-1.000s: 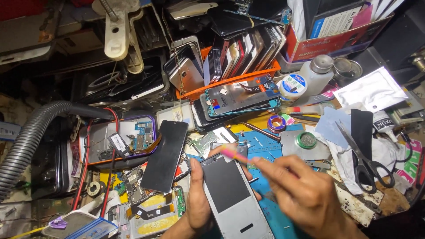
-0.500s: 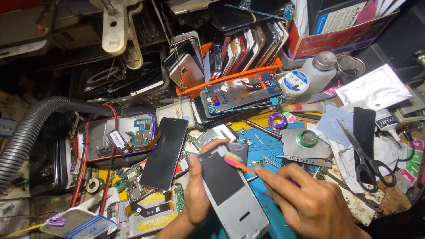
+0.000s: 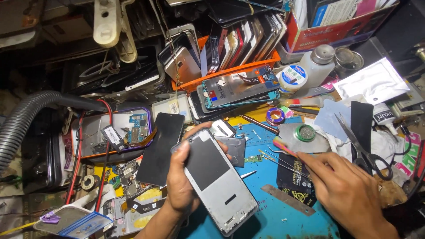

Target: Disassembling a mobile phone to remove internal components and adhesive using small tools

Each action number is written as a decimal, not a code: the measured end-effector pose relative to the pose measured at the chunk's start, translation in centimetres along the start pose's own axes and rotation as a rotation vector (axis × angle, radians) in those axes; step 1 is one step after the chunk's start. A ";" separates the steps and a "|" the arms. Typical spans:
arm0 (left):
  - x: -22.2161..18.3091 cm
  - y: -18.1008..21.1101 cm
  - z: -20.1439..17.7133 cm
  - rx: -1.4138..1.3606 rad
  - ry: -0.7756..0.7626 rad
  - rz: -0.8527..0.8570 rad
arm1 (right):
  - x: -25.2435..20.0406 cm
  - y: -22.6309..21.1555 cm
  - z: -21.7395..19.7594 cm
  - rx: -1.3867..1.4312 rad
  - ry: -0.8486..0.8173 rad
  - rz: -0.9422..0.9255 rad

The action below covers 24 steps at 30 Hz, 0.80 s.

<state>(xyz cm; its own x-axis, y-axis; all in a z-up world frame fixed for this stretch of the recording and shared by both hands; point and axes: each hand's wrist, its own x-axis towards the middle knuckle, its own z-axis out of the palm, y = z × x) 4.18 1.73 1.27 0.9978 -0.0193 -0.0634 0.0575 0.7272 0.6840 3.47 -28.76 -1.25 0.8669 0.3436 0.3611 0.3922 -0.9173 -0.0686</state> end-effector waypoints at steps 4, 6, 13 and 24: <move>-0.4 -0.1 0.5 0.052 0.033 -0.197 | 0.9 -0.6 1.4 -0.091 0.070 -0.025; -0.4 0.3 1.0 0.104 0.039 -0.250 | 1.3 -1.6 1.8 -0.079 0.087 -0.045; -1.0 0.7 2.0 0.189 -0.037 -0.368 | 2.1 -6.7 4.9 0.429 -0.116 -0.379; -1.9 0.6 1.4 -0.070 -0.059 -0.472 | 2.5 -6.7 5.2 0.539 -0.169 -0.366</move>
<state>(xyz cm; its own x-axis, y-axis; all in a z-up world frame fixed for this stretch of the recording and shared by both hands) 2.32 1.27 2.83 0.8634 -0.3960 -0.3125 0.5045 0.6742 0.5394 4.65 -20.68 -4.73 0.6683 0.6800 0.3018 0.7303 -0.5225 -0.4400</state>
